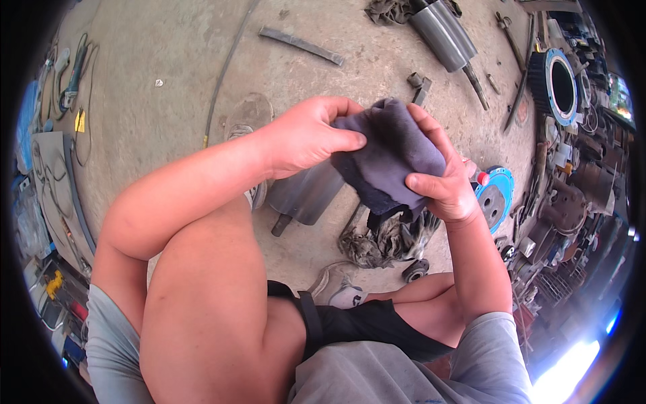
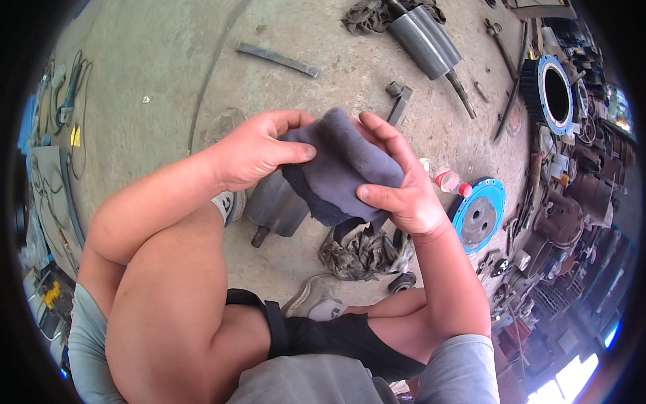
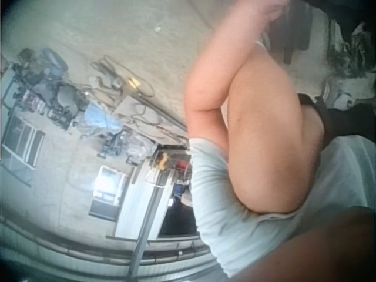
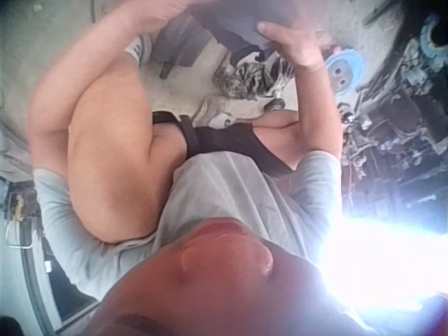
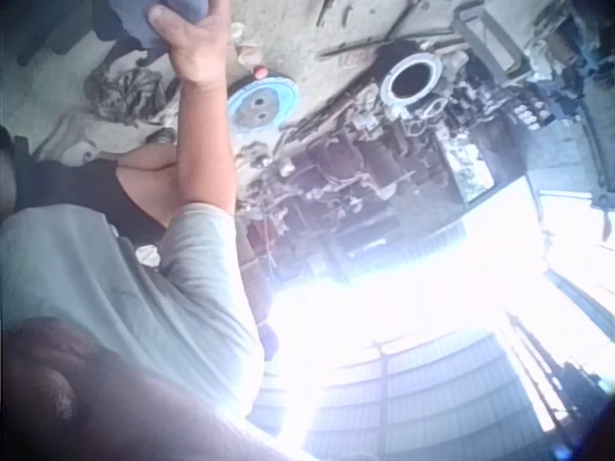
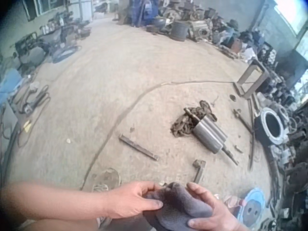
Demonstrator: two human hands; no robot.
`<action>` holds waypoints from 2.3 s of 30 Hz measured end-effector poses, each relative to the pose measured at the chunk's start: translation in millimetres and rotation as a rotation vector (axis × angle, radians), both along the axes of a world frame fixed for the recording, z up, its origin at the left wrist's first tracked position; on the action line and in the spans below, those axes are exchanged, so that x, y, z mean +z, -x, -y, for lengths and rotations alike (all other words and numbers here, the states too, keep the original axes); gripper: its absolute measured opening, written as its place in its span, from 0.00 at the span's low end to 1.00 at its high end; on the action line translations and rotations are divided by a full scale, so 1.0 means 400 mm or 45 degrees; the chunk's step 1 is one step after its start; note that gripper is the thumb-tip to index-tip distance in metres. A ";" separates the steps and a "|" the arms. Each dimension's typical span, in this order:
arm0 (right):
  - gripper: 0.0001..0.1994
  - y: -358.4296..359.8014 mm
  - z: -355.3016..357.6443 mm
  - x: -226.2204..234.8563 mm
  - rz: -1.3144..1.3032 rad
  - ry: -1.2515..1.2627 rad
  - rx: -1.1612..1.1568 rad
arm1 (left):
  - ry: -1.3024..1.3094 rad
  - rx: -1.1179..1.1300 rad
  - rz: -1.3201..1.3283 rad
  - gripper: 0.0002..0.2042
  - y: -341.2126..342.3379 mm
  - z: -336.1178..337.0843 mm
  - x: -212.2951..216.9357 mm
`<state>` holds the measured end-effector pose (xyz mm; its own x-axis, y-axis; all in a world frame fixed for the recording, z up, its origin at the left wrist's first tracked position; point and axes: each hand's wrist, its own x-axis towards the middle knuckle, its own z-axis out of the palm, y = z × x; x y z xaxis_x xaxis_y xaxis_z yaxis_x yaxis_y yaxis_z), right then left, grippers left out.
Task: The person cuts a piece of cloth with shears, then sits on the floor and wipes a cylindrical metal part with the cloth. The person rotates the part to clean different sides and places it back on the floor.
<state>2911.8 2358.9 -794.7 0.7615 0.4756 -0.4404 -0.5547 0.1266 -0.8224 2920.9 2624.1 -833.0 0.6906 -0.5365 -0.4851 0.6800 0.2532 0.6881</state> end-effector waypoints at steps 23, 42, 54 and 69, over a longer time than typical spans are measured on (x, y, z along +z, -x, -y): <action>0.30 0.042 -0.207 -0.020 -0.114 0.115 -0.581 | -0.421 0.114 0.439 0.21 0.101 0.106 -0.058; 0.29 -0.023 -0.119 -0.342 0.964 1.488 1.468 | -0.211 -2.270 1.082 0.15 0.172 0.127 0.043; 0.23 -0.051 -0.168 -0.304 1.037 1.544 1.746 | -0.434 -2.106 0.770 0.22 0.139 0.044 0.007; 0.27 -0.020 -0.102 -0.290 0.983 1.548 1.694 | -0.842 -1.696 0.552 0.18 0.169 -0.056 -0.055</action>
<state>2919.9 2399.9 -910.7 0.3926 0.5651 -0.7256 0.6568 -0.7245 -0.2088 2853.2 2646.7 -854.9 0.0495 -0.6346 -0.7713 -0.1156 -0.7707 0.6267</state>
